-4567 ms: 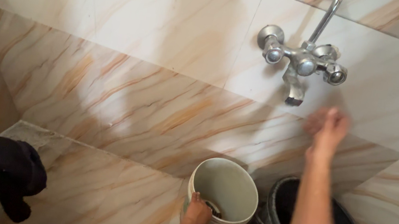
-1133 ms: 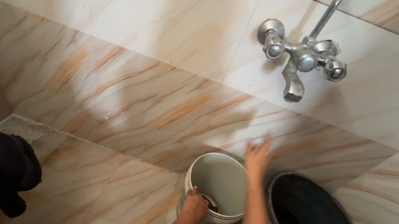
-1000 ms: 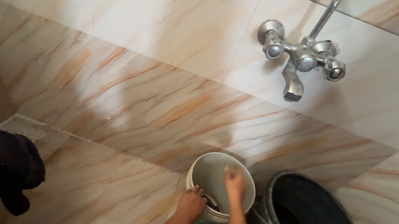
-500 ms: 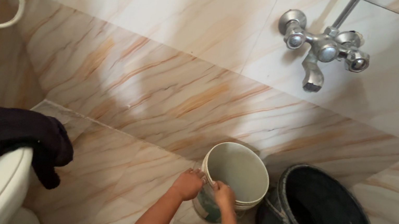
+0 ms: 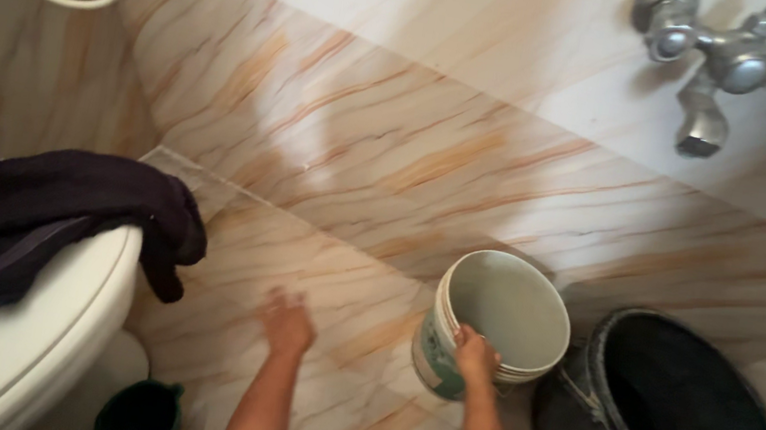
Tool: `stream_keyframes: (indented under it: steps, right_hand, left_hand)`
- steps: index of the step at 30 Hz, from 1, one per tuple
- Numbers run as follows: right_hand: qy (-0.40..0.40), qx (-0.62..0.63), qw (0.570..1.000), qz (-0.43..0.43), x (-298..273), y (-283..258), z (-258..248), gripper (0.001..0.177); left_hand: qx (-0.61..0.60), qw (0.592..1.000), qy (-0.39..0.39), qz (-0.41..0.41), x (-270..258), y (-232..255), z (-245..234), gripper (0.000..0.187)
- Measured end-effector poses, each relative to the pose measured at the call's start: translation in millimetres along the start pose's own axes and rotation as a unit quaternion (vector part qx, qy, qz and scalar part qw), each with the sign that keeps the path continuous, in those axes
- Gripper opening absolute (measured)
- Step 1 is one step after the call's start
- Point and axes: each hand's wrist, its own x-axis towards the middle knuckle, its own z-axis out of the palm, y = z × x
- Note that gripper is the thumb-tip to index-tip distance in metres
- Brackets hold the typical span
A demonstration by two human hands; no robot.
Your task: The person washes a patterned cloth in a bucket of soapy water, scrubs it by hand, and rinses it using water from a faucet.
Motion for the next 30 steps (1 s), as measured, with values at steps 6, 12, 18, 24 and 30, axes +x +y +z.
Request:
stream_keyframes:
  steps: [6, 12, 18, 24, 30]
  right_hand:
    - [-0.036, -0.007, 0.999, 0.025, 9, 2, 0, 0.045]
    - [-0.044, -0.027, 0.999, 0.012, 9, 4, 0, 0.045]
    - [-0.036, -0.009, 0.999, 0.027, 10, 1, 0, 0.046]
    - [-0.039, 0.008, 0.999, 0.028, 9, 2, 2, 0.044]
    - [-0.068, 0.066, 0.995, 0.015, 13, 4, -2, 0.046]
  left_hand:
    - [0.04, 0.941, -0.262, -0.209, -50, -109, -23, 0.039]
    - [0.093, 0.9, -0.37, -0.213, -70, -155, -49, 0.038]
    - [0.114, 0.901, -0.393, -0.146, -49, -144, -52, 0.039]
    - [0.106, 0.922, -0.371, -0.038, -59, -136, -47, 0.04]
    - [-0.008, 0.952, -0.237, 0.194, -35, -74, -19, 0.042]
